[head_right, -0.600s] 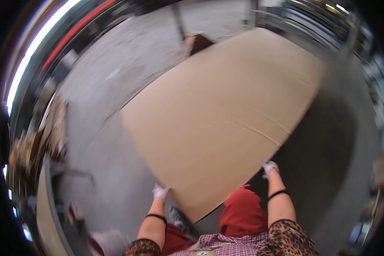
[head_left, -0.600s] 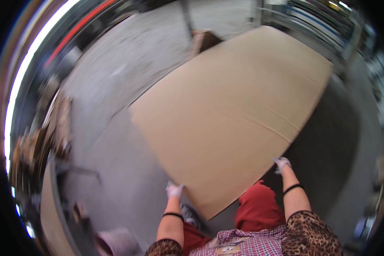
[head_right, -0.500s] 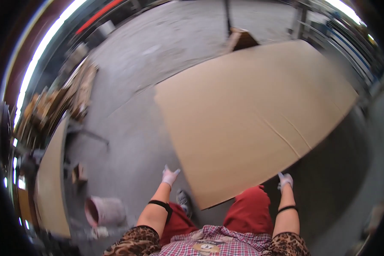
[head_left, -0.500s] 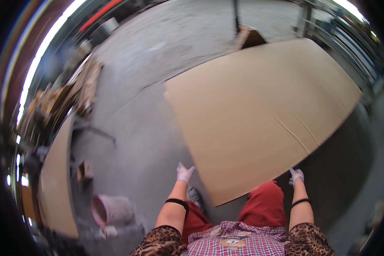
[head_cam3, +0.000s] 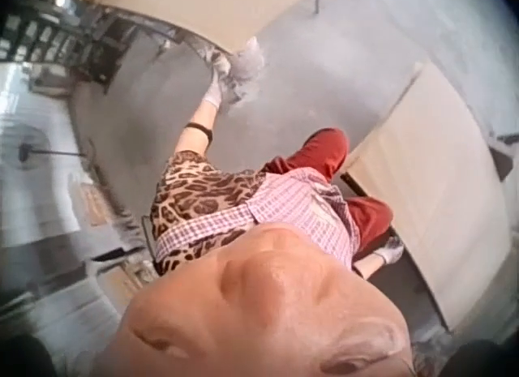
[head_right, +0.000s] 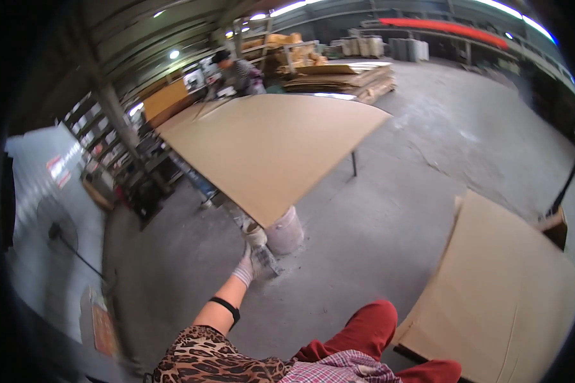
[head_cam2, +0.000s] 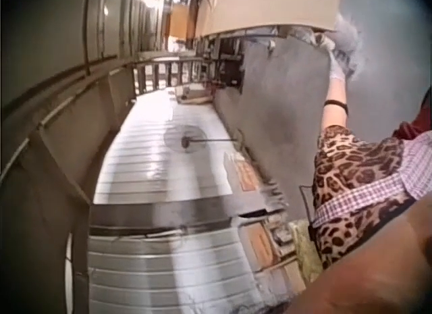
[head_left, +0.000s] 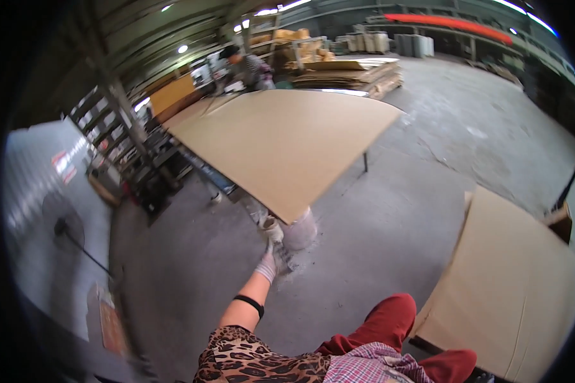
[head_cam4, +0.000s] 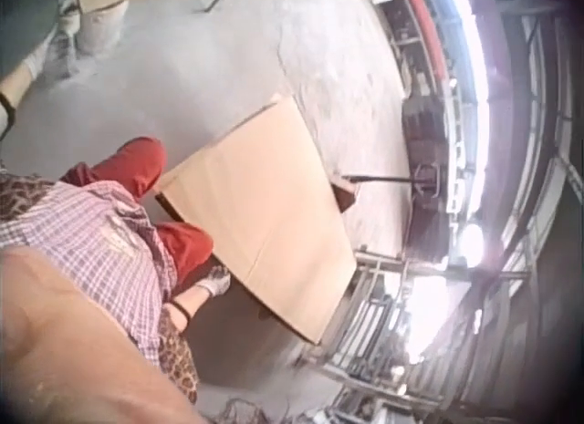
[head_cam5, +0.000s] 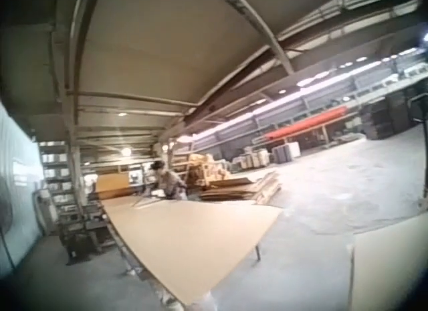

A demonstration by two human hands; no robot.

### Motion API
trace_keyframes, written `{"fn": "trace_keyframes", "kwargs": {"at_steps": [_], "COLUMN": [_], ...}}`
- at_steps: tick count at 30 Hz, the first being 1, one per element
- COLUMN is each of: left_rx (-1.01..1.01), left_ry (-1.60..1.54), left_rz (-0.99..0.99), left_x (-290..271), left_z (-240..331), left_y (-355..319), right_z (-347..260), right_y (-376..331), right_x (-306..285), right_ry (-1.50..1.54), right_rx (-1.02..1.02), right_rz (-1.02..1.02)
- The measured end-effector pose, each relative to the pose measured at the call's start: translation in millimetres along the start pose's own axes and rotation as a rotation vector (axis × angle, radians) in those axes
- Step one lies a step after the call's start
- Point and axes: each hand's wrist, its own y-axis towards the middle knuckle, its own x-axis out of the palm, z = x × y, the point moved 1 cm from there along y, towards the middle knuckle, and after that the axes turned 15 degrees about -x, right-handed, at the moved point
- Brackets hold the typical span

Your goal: Manually moving large flat brown sheets from one stack onto another atop a worktable.

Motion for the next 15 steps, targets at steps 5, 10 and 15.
{"fn": "trace_keyframes", "kwargs": {"at_steps": [5, 10, 15], "left_rx": [0.195, 0.333, 0.053], "left_ry": [-0.082, -0.028, 0.816], "left_rz": [-0.055, -0.16, -0.122], "left_x": [80.8, 180.7, 325.5], "left_z": [83.5, 45.6, -114.2], "left_y": [-30.8, 5.8, -4.4], "right_z": [-109.4, -54.0, 8.4], "right_y": [-77.6, -93.1, -232.2], "right_x": [102.5, 182.9, 251.9], "right_ry": [0.029, -0.043, -0.074], "right_rx": [-0.287, -0.26, -0.109], "right_rz": [-0.376, -0.848, -1.577]}}
